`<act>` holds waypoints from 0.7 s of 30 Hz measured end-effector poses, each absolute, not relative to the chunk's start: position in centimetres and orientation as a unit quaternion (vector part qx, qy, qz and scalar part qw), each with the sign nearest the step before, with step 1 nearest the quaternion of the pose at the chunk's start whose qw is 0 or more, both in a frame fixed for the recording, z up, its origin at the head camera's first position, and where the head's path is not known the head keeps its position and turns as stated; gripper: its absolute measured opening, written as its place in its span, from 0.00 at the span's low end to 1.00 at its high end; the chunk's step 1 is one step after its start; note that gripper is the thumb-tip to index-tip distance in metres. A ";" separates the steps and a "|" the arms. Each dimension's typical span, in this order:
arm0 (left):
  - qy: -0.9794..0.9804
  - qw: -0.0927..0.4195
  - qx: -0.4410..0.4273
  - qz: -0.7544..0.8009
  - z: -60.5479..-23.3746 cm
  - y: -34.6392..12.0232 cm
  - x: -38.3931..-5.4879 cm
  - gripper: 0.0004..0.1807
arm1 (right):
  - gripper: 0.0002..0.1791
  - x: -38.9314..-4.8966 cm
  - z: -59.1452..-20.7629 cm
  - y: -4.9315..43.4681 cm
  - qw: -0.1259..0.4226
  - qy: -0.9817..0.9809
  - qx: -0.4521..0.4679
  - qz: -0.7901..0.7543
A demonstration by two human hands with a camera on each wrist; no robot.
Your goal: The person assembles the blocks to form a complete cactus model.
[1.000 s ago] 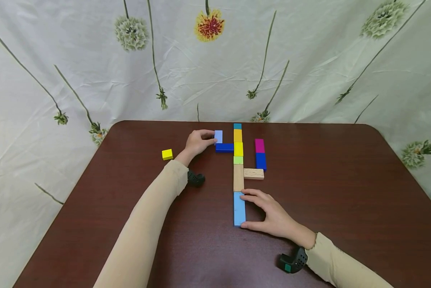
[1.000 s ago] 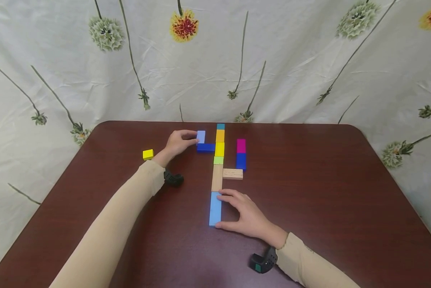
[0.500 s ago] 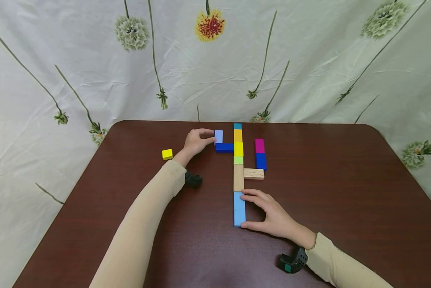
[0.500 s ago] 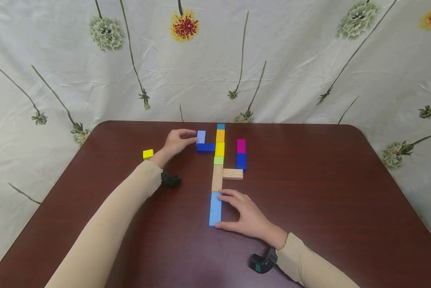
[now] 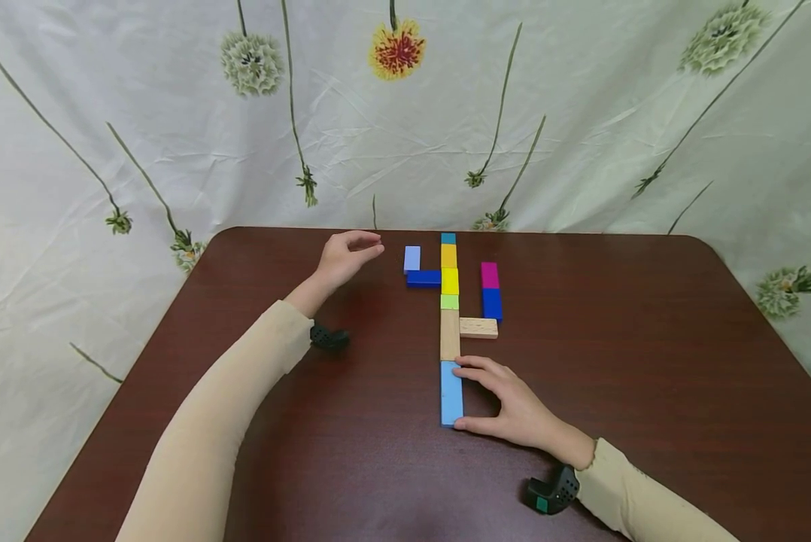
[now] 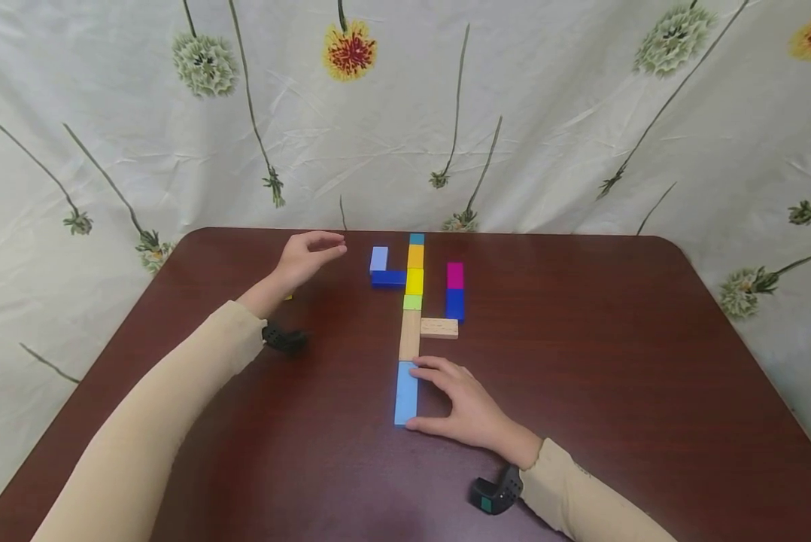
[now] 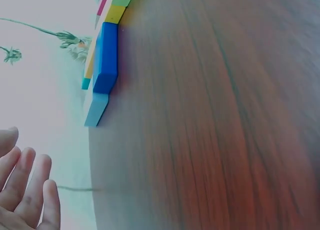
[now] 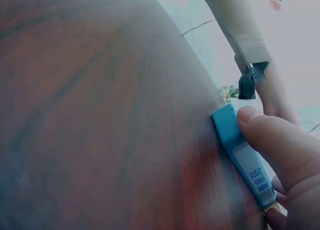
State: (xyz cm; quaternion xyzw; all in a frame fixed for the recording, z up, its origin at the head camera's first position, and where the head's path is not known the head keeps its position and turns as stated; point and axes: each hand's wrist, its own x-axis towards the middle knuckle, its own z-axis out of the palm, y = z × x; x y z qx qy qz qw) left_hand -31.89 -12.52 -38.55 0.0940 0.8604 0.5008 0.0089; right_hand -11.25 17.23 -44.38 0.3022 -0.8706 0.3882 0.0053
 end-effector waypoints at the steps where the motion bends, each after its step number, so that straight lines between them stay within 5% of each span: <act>1: 0.859 0.011 0.091 0.503 -38.4 -12.9 -31.7 0.22 | 0.37 -11.2 -44.4 17.2 0.005 -0.871 0.302 0.388; 21: 0.857 0.009 -0.003 0.515 -39.5 -20.3 -28.3 0.28 | 0.37 -11.1 -44.3 17.2 0.000 -0.870 0.300 0.391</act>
